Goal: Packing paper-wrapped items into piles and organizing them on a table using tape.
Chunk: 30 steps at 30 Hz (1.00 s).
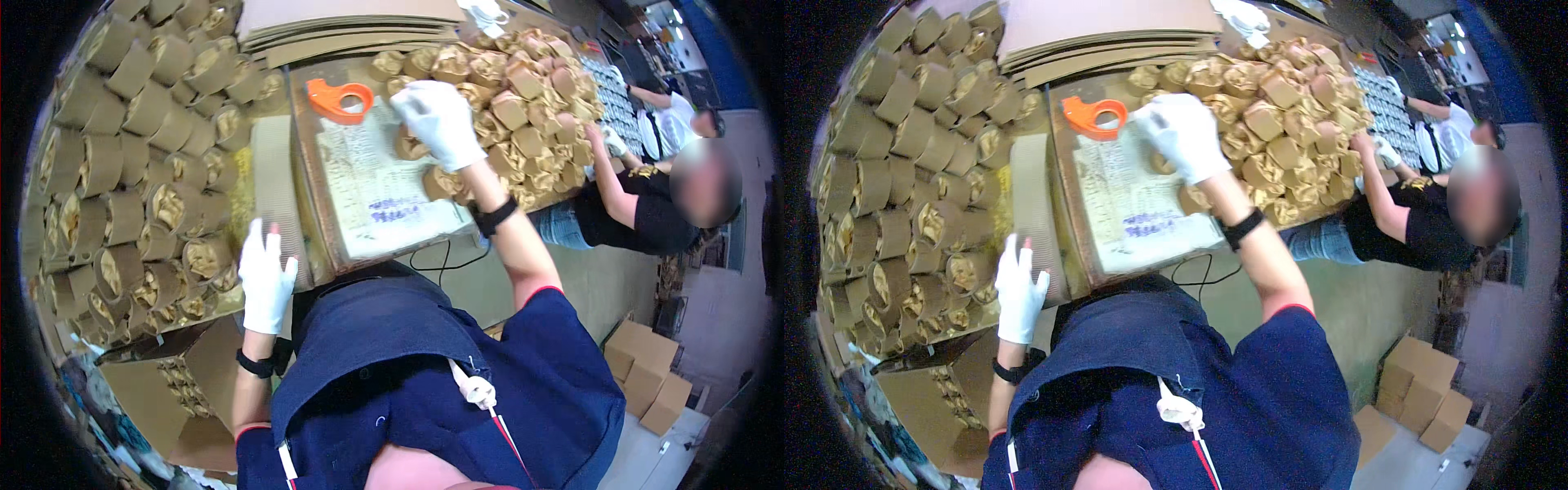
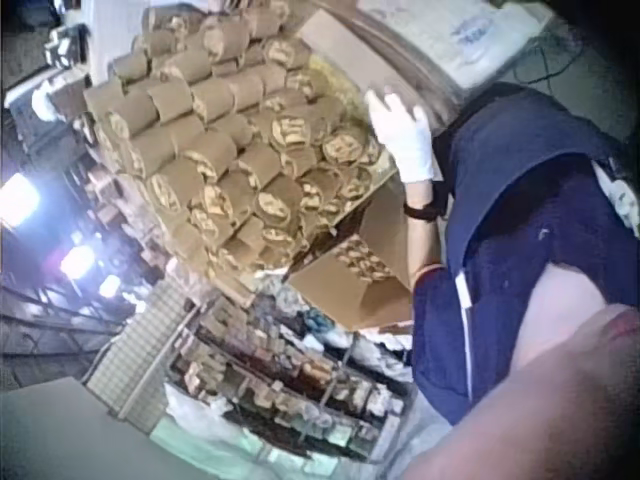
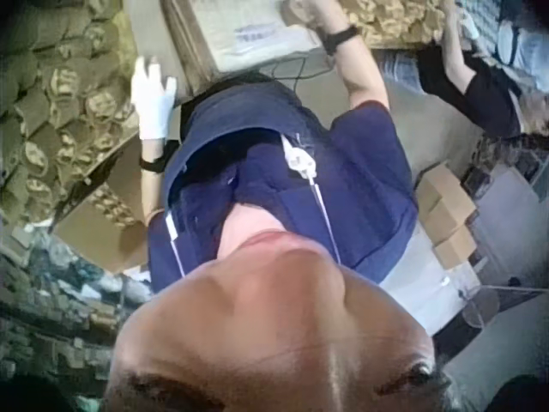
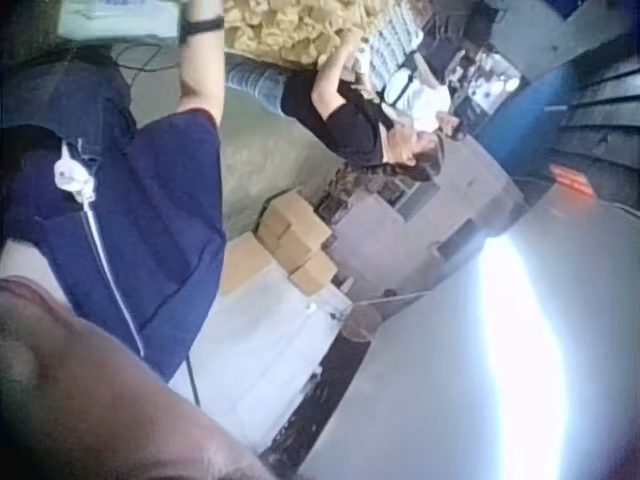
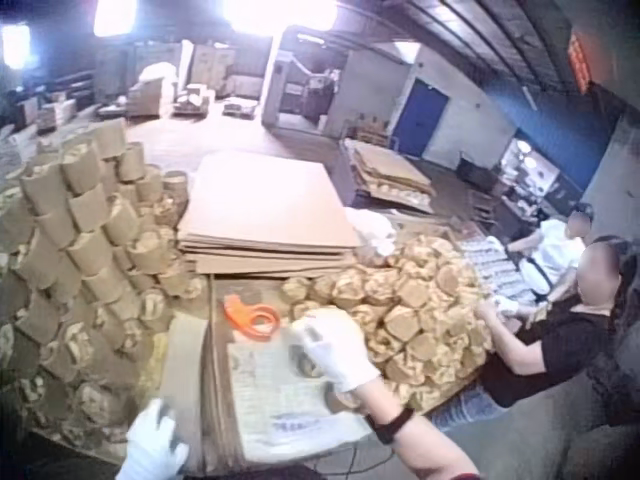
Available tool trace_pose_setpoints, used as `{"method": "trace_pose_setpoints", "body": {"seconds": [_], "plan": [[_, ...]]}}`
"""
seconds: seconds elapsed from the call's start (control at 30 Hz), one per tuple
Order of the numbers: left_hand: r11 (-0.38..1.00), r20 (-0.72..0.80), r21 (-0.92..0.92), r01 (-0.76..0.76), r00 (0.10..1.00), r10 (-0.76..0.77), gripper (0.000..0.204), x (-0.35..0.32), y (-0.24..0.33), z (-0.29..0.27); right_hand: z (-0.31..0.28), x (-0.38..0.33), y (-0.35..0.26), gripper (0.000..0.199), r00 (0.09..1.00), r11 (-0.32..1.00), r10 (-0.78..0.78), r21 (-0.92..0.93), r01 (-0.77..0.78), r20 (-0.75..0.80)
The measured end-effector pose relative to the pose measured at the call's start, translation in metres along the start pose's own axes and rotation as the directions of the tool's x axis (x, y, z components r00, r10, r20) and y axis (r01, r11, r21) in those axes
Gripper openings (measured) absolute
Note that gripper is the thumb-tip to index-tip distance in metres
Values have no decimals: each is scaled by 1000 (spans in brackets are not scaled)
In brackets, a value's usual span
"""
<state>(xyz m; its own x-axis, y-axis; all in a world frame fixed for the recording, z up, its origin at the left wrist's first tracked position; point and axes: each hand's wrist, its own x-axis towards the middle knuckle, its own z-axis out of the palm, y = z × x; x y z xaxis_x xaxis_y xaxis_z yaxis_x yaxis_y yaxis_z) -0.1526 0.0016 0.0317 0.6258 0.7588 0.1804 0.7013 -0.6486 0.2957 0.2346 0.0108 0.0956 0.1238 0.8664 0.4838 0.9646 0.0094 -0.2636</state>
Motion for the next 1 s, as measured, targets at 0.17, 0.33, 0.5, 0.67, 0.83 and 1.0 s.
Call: {"method": "trace_pose_setpoints", "body": {"seconds": [0.17,0.33,0.5,0.67,0.83,1.0], "plan": [[920,178,212,329,913,-367,77,-13,6,37,-111,7,108,38,907,893,357,-203,-401,-223],[902,184,105,420,883,-432,75,-11,5,40,-138,34,222,77,730,930,361,-281,-237,580],[880,107,186,437,881,-460,68,3,16,10,-145,56,273,72,570,925,66,164,-343,819],[900,30,-84,428,904,-427,62,21,77,-6,-136,40,207,50,848,938,108,-337,86,519],[921,542,-97,378,796,-269,67,37,142,50,-145,13,116,52,994,998,61,-38,-57,89],[948,456,-306,-87,861,226,35,-11,99,90,-66,-56,27,60,697,414,278,572,-708,661]]}}
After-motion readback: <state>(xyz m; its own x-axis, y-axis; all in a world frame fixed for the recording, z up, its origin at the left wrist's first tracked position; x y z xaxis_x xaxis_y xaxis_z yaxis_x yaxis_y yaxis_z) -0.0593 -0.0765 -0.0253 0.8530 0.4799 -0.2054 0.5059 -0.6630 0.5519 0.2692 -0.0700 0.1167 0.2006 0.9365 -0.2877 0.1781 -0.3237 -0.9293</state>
